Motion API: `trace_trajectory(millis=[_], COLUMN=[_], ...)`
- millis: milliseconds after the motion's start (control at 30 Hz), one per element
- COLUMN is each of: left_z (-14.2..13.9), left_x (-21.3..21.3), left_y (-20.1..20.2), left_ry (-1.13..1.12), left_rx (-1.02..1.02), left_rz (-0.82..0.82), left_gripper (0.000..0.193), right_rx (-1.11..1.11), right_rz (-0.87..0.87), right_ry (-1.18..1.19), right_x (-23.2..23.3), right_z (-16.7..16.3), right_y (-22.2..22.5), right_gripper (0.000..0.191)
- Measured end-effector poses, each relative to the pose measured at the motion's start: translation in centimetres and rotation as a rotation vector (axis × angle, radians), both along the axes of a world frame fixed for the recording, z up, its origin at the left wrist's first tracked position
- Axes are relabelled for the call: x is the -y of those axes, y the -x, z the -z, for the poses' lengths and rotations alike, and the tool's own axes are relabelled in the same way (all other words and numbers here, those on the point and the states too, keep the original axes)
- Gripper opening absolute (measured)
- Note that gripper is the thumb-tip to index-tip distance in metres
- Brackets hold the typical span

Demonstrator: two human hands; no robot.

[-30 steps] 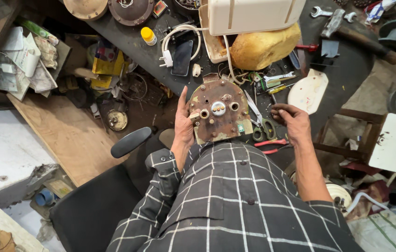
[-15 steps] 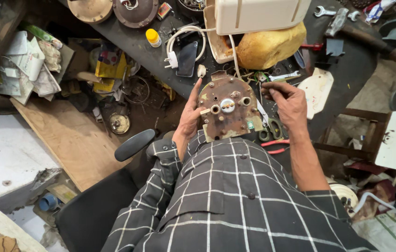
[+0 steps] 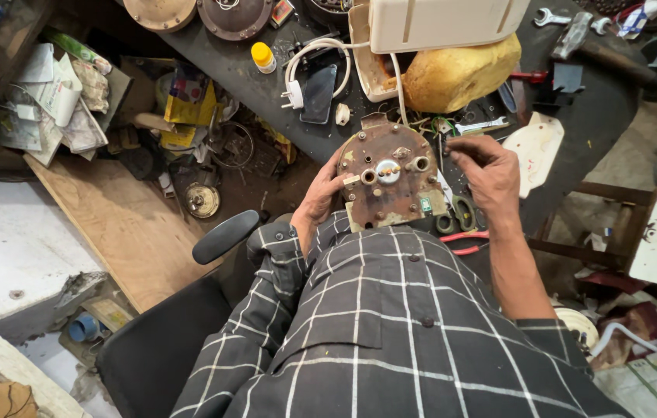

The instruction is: The person holds a circular metal electrical component and uses a wrench to tighten or loosen a bolt on it. They then use pliers to adjust a small part on the component. The person continues to manipulate the component with their hands, turning it over and examining it.

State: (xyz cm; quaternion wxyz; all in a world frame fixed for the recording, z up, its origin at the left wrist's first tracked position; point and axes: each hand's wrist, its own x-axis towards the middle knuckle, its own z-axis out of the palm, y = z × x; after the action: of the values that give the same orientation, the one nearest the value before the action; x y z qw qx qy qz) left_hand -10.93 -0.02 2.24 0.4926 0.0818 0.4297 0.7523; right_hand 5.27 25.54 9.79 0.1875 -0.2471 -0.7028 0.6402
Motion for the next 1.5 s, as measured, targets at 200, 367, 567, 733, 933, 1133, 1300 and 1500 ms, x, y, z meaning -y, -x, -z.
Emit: trace_trajectory(millis=[200,367,567,733,933,1133,1300,1500], left_z=[0.5,-0.5,-2.6,-3.7,-2.7,-2.4,-3.6,-3.8], left_x=[-0.4,-0.7,-1.1,-2.2,-7.6,-10.0,-10.8,-11.6], left_y=[0.1,0.6,1.5,3.8,8.7,9.7,10.0,10.1], left_ry=[0.075,0.056,-0.015,-0.097,-0.068,-0.055,-0.057,-0.176], left_rx=[-0.054,-0.111,-0.059,0.048,-0.171,0.045,0.162,0.278], left_rz=[0.006,0.005,0.034,0.087,0.373,0.390,0.620,0.729], left_gripper=[0.090,0.093,0.098,0.096,0.087,0.085,0.078,0.083], right_rx=[-0.010,0.065,0.102,0.086,0.072,0.081,0.114,0.142], right_rz=[-0.128,-0.175,-0.292,-0.316,-0.314,-0.308,-0.370,-0.399], right_ry=[-0.221,0.027,-0.025,-0.024,0.017,0.021,-0.071,-0.142], right_x=[0.1,-0.8,-2.0,-2.5,-2.9,-3.0,-3.1,-3.4], right_z=[-0.9,-1.1,-0.5,0.0,0.4,0.3,-0.4,-1.0], right_y=[1.9,3.0,3.8,3.8,3.7,3.4,3.7,4.0], right_gripper=[0.018,0.021,0.022,0.023,0.025,0.025,0.027,0.029])
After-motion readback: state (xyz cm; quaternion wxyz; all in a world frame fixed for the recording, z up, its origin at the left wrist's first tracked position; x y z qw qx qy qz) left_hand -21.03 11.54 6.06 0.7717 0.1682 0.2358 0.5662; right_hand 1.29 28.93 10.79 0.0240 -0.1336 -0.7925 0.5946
